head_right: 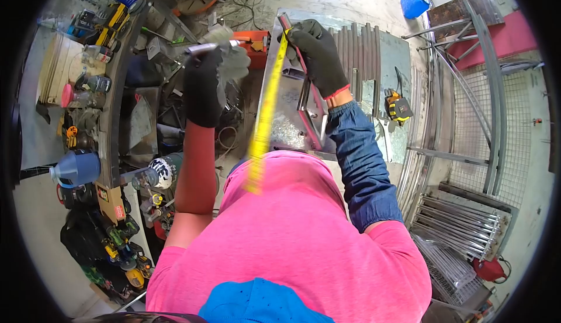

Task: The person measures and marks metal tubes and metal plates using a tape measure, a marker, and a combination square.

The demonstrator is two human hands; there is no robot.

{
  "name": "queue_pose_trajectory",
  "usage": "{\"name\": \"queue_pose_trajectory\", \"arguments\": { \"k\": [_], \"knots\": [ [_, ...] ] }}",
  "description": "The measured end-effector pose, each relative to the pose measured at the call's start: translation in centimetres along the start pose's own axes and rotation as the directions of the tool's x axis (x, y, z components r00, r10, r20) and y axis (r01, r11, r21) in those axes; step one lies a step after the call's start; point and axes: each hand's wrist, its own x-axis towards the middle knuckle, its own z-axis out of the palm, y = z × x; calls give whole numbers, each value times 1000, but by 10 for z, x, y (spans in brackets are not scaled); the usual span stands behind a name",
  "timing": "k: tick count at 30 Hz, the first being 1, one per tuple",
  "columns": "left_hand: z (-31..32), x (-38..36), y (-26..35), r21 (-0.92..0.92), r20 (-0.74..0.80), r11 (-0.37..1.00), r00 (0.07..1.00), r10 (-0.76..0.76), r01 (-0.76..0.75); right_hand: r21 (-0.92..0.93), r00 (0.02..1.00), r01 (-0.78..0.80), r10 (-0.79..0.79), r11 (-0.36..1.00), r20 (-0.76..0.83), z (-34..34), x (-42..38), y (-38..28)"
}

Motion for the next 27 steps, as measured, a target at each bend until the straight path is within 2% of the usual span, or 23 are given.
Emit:
{"name": "queue_pose_trajectory", "arguments": {
  "k": [1, 2, 3, 4, 5, 6, 7, 9, 10, 11, 12, 14, 15, 16, 17, 18, 20, 22, 23, 24, 25, 27],
  "knots": [
    [-10, 3, -20, 60, 159, 991, 982, 105, -116, -112, 997, -79, 76, 991, -31, -2, 4, 0],
    [-17, 2, -28, 104, 315, 966, 930, 192, -235, -110, 996, -83, 80, 990, -23, -2, 7, 5],
    [-20, -1, -25, 110, 306, 966, 933, 191, -234, -222, 995, -95, 90, 970, -33, -2, 9, 12],
    [-24, -5, -22, 1, 391, 994, 915, -98, 106, -330, 994, -108, 99, 938, -44, -2, 11, 21],
    [-28, -10, -19, -75, 498, 893, 793, -352, 443, -392, 997, -81, 78, 916, -23, -4, 14, 32],
    [-32, -15, -17, -107, 612, 676, 584, -534, 729, -387, 996, -87, 86, 918, -20, 0, 14, 37],
    [-34, -23, -21, 170, 462, 797, 667, -584, 580, -421, 996, -88, 88, 903, -19, 4, 13, 42],
    [-54, -22, -45, 206, 466, 789, 651, -599, 579, -448, 994, -103, 108, 888, -15, 11, 10, 52],
    [-66, -22, -57, 244, 482, 785, 631, -608, 569, -477, 984, -125, 169, 870, 50, 14, 8, 57],
    [-80, -23, -68, 241, 429, 822, 703, -568, 516, -506, 967, -144, 230, 850, 112, 17, 7, 62],
    [-89, -24, -67, 244, 341, 763, 683, -646, 599, -498, 964, -159, 243, 852, 108, 18, 4, 72],
    [-123, -25, -83, 248, 274, 781, 731, -624, 574, -386, 926, -163, 276, 908, 257, 17, -1, 101],
    [-137, -29, -85, 254, 273, 772, 722, -636, 583, -328, 903, -184, 291, 927, 315, 12, -2, 126],
    [-149, -33, -85, 246, 192, 741, 718, -669, 625, -324, 903, -195, 298, 926, 309, 18, -3, 132],
    [-161, -36, -86, 231, 108, 712, 710, -696, 663, -441, 876, -183, 349, 879, 332, 25, -3, 138],
    [-176, -38, -93, 229, 102, 706, 705, -702, 670, -549, 845, -164, 404, 820, 350, 31, -4, 143],
    [-214, -41, -121, 140, 73, 729, 727, -683, 670, -552, 831, -181, 427, 814, 357, 38, -6, 151],
    [-242, -48, -134, 107, 87, 741, 736, -672, 663, -448, 801, -362, 518, 818, 299, 27, 0, 171],
    [-247, -55, -130, 76, 21, 727, 728, -686, 683, -434, 774, -423, 566, 795, 284, 18, 6, 182],
    [-251, -60, -127, 44, -42, 713, 715, -698, 700, -435, 771, -429, 572, 792, 281, 10, 11, 191],
    [-267, -62, -138, -39, 44, 702, 703, -709, 711, -415, 774, -420, 557, 807, 301, 5, 15, 196],
    [-291, -74, -148, -83, 54, 680, 685, -727, 728, -442, 799, -378, 527, 814, 288, 8, 10, 188]
  ]
}}
